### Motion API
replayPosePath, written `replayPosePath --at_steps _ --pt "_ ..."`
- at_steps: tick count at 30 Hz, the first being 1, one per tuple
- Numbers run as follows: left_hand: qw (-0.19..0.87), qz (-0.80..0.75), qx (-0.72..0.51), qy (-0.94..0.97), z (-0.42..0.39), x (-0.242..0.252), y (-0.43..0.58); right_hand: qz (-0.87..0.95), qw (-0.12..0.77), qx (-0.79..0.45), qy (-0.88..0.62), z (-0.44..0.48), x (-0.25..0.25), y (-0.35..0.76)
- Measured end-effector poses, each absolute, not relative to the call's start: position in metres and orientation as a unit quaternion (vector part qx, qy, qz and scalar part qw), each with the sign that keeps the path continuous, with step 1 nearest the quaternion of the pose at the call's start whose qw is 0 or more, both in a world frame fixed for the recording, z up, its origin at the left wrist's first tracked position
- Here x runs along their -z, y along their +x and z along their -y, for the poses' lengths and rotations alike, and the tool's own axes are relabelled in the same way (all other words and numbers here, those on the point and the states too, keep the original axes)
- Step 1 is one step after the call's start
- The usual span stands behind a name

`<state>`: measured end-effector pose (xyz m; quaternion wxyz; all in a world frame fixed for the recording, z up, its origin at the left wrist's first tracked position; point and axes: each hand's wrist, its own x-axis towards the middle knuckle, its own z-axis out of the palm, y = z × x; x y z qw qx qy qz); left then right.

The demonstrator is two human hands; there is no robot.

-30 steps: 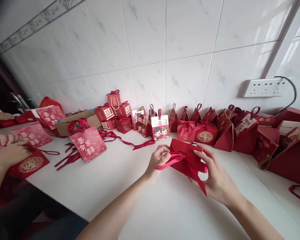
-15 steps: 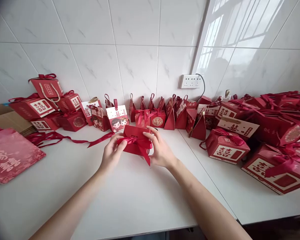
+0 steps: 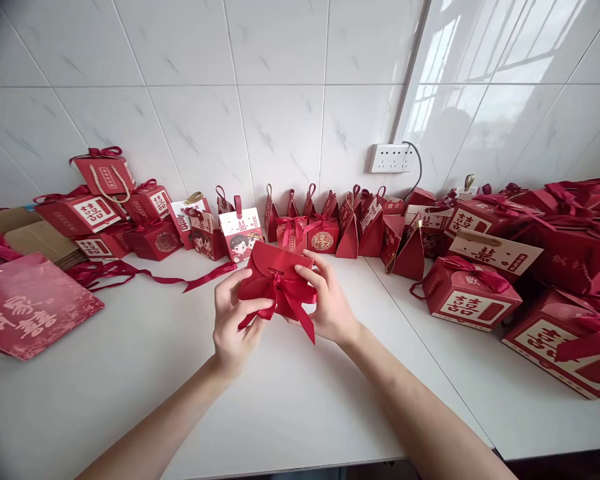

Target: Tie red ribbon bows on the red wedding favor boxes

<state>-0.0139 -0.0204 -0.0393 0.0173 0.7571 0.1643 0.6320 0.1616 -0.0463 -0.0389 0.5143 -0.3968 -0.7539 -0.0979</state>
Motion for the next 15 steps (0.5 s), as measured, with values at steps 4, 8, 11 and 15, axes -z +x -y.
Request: replayPosePath --at_steps 4,8,11,15 --pt "0.028 -0.153 -0.637 0.755 0.0216 0.0391 -0.0129 0.754 0.525 0.101 -0.382 0.0475 0.0378 0.1611" --pt "0.034 -0.149 -0.635 0.758 0.0225 0.0388 -0.0134 0.761 0.522 0.11 -0.369 0.0483 0.0364 0.1606" --pt "0.049 -0.154 -0.639 0.752 0.0245 0.0379 -0.0141 0.761 0.518 0.115 -0.374 0.0484 0.0359 0.1598" --pt "0.1 -0.21 -0.658 0.716 0.0269 0.0358 -0.0143 0.762 0.523 0.127 -0.36 0.0474 0.037 0.1587"
